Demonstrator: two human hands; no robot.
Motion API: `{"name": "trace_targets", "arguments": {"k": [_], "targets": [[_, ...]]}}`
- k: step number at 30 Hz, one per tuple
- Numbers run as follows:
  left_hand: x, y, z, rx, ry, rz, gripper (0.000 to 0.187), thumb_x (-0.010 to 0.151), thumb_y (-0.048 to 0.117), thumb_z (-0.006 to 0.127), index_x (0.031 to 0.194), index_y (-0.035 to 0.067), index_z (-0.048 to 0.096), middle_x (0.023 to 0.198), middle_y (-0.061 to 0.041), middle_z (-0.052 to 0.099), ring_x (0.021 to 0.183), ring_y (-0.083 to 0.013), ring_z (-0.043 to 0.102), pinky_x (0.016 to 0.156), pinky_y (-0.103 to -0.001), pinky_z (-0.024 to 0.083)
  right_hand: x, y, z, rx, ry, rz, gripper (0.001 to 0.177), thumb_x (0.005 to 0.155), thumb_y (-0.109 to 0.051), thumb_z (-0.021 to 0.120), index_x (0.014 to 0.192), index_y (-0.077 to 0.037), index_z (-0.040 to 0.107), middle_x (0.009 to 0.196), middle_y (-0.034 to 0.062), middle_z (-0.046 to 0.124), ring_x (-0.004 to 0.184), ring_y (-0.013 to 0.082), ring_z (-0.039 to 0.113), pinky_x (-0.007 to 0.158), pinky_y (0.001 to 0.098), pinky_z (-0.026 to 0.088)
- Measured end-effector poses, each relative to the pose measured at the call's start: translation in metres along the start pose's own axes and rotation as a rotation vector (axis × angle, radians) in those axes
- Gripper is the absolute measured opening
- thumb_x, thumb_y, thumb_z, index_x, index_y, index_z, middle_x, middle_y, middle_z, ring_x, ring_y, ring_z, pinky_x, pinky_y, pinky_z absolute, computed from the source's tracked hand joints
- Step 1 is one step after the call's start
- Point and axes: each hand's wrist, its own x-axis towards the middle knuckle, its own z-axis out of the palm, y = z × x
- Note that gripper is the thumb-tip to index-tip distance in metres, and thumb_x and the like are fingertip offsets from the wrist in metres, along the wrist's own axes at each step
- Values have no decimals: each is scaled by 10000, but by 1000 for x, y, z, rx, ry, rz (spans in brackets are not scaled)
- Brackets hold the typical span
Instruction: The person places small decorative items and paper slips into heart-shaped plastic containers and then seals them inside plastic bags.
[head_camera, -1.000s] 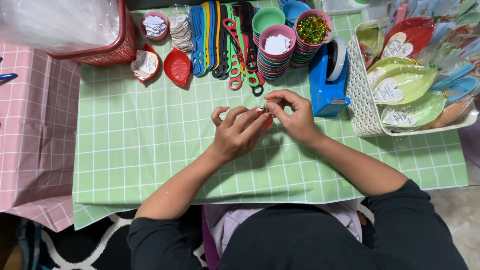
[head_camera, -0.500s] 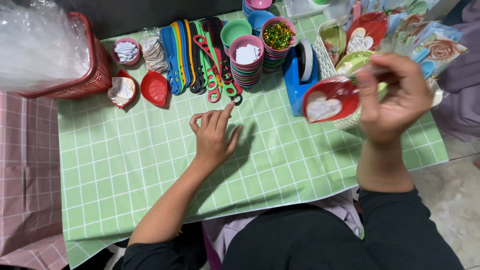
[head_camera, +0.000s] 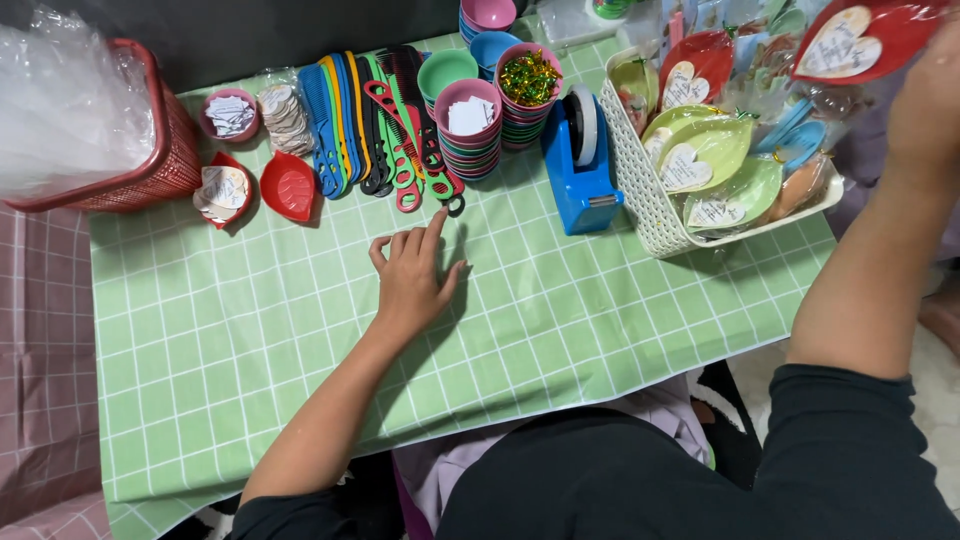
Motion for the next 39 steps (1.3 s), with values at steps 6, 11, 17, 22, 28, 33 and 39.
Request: {"name": "trace_targets", "arguments": {"k": [6,11,17,22,28,33,39], "targets": [[1,-2,1,1,-4,4,681,900,396,685,1484,145,441,1065,-43,614,986,-266,541,942,-435,291,21,-60,4,-144,-213,-218,172,1086,173,868,1115,57,745,1013,184,665,747,293,598,624,386,470],[1,-3,2,11,4,2,677,895,395,696,1476,151,449,1093,-64,612,993,-274,550,942,-442,297,11,-53,18,-270,-429,-199,185,1133,-53,912,1153,-61,728,1070,53,759,776,211,692,714,362,496],[1,-4,-1,43,21,9,584,891,399,695,1391,155,517,1086,-61,603,976,-267,543,928,-453,306,39,-126,-3,-173,-402,-184,248,1128,-5,704,1331,132,669,1250,286,633,1048,412,610,836,471,479],[3,-4,-6,113,68,30,455,852,406,736,1212,165,598,1057,-65,590,948,-278,542,915,-484,331,29,-187,-2,197,-269,-288,405,1119,96,347,1288,317,640,1263,418,562,1196,508,562,1021,556,488],[7,-22,4,118,167,28,434,833,359,742,1193,134,652,1036,-69,528,1068,-287,522,980,-583,252,-40,-253,62,528,-424,-350,451,966,-240,328,1064,-138,757,1047,20,725,1040,278,652,951,411,363],[17,-42,-1,12,387,19,313,849,288,738,1133,168,684,1108,-53,550,1058,-260,529,969,-510,292,-108,-286,128,562,-613,-455,260,904,-122,581,1135,-138,700,1169,38,685,1230,303,567,1058,510,346],[27,-109,-38,-162,772,-231,292,911,165,733,1197,213,699,1198,-32,552,1122,-264,542,962,-462,350,-142,-285,134,548,-865,-420,345,994,-289,566,1288,-119,629,1396,85,584,1365,367,458,1137,559,297]]}}
